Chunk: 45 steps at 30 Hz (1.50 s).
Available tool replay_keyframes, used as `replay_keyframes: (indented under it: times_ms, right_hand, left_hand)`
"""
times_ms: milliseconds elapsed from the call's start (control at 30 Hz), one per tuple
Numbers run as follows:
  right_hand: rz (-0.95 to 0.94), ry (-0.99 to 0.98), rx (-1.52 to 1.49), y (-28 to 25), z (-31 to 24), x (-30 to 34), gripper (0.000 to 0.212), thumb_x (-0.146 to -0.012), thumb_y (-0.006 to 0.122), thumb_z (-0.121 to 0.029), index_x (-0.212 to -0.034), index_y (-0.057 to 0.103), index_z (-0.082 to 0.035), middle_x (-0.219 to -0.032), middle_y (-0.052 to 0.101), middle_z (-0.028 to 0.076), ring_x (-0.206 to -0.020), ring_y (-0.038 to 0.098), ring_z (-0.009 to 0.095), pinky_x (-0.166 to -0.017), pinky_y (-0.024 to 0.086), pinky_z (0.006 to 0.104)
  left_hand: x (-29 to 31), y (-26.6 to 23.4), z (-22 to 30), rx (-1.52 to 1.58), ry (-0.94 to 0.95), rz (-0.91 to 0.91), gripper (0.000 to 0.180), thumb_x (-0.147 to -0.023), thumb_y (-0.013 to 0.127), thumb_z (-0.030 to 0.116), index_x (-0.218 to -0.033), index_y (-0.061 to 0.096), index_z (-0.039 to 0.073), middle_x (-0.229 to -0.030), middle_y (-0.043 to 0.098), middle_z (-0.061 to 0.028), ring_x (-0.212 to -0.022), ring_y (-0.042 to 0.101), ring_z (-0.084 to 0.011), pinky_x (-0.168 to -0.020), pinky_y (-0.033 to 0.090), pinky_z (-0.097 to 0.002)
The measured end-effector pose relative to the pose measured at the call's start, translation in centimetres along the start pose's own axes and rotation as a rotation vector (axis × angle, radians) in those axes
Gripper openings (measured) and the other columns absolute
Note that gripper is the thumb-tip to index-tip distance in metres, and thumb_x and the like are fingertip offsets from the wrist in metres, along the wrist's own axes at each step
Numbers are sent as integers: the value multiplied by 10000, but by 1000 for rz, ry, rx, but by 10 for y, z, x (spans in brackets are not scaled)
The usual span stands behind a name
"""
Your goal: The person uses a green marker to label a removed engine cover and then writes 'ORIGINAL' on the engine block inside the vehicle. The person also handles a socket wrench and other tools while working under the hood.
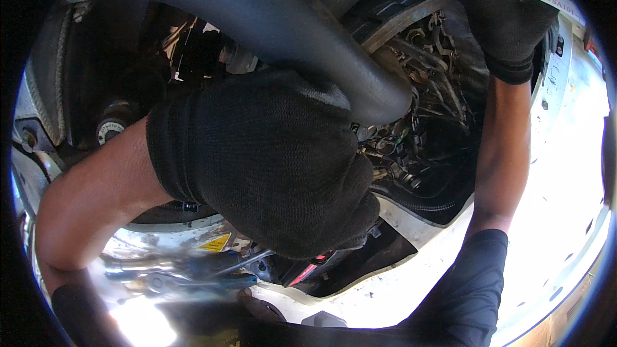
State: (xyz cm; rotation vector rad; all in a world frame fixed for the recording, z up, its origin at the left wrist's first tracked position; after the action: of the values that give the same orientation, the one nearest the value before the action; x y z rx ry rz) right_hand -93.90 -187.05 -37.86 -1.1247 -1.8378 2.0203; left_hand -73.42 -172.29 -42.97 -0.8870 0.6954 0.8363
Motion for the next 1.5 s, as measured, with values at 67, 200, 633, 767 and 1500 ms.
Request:
replay_keyframes:
  times_ms: [67,200,633,767,1500]
  right_hand:
    - [3,-3,-6,2,0,-1,420,-791,882,-145,-1124,671,0,-1038,734,103,-922,714,222,-778,583,371]
    - [-3,-3,-2,-1,0,0,415,-792,881,-145,-1120,673,0,-1035,735,103,-920,713,222,-776,583,371]
    - [-4,-6,-10,-4,4,-4,399,-795,878,-143,-1108,677,0,-1026,735,101,-913,713,221,-771,581,371]
    - [-12,-8,-2,-3,3,-3,394,-796,877,-142,-1105,678,0,-1023,736,101,-911,713,221,-769,581,371]
    - [6,-14,-13,-2,7,-11,367,-802,871,-139,-1085,685,-1,-1007,737,99,-898,712,220,-760,578,370]
  left_hand:
    - [5,4,3,3,-10,-4,192,-589,708,270,-596,522,222,-582,427,76,-506,504,-103,-479,386,-296]
    - [-14,-9,-3,0,-6,-108,204,-585,723,289,-604,532,220,-589,450,72,-514,515,-100,-486,398,-295]
    - [57,35,-9,883,-333,14,203,-902,720,241,-1027,775,91,-990,762,-67,-886,732,-212,-846,599,-357]
    - [39,19,-7,353,-40,-194,216,-870,725,239,-1027,776,101,-959,758,-56,-841,727,-210,-791,601,-346]
    - [55,32,-7,692,-209,-67,179,-904,715,225,-1035,761,113,-1000,753,-47,-877,724,-180,-831,607,-334]
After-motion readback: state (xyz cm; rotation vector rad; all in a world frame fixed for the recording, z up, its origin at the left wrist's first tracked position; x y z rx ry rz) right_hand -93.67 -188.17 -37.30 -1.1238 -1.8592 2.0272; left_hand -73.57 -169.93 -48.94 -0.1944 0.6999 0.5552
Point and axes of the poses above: each hand's wrist, its own x-axis away from the middle knuckle, its own y-axis out of the palm, z = x × y, the point moved 5 cm from there along -x, towards the middle knuckle
